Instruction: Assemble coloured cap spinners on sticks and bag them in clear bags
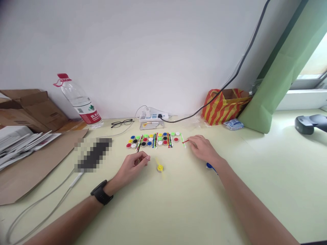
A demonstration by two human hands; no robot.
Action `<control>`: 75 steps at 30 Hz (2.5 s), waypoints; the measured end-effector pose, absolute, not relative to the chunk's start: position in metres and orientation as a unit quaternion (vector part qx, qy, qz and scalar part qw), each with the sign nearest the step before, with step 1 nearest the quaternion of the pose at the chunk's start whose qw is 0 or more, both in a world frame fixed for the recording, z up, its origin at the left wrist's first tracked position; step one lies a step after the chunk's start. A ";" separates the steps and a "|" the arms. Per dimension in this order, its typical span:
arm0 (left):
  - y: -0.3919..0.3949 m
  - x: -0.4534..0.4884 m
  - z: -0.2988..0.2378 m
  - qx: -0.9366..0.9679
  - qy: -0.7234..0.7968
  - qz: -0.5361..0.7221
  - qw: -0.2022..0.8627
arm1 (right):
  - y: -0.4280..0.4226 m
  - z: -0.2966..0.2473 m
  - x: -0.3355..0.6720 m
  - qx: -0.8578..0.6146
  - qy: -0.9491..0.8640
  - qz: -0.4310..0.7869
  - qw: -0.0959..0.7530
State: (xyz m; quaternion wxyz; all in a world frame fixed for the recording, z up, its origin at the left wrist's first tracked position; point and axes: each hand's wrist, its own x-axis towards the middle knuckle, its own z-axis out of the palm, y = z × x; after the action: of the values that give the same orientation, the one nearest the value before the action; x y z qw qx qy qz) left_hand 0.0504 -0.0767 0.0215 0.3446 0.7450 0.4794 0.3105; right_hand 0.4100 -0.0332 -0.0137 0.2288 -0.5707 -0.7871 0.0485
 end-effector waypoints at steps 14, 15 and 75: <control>-0.076 0.049 0.020 0.751 0.475 0.305 0.342 | -0.029 -0.013 0.413 -0.571 -0.776 0.013 0.269; -0.077 0.049 0.020 0.752 0.475 0.304 0.341 | -0.028 -0.012 0.413 -0.576 -0.767 0.004 0.282; -0.078 0.050 0.023 0.757 0.470 0.307 0.333 | -0.074 0.020 0.341 -0.479 -0.781 0.222 0.334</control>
State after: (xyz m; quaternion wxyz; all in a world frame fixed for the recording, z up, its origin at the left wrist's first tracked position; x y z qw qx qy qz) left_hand 0.0504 -0.0784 0.0226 0.3329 0.7574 0.4701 0.3075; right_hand 0.3415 -0.0738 0.0198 0.3336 -0.4792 -0.7810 0.2217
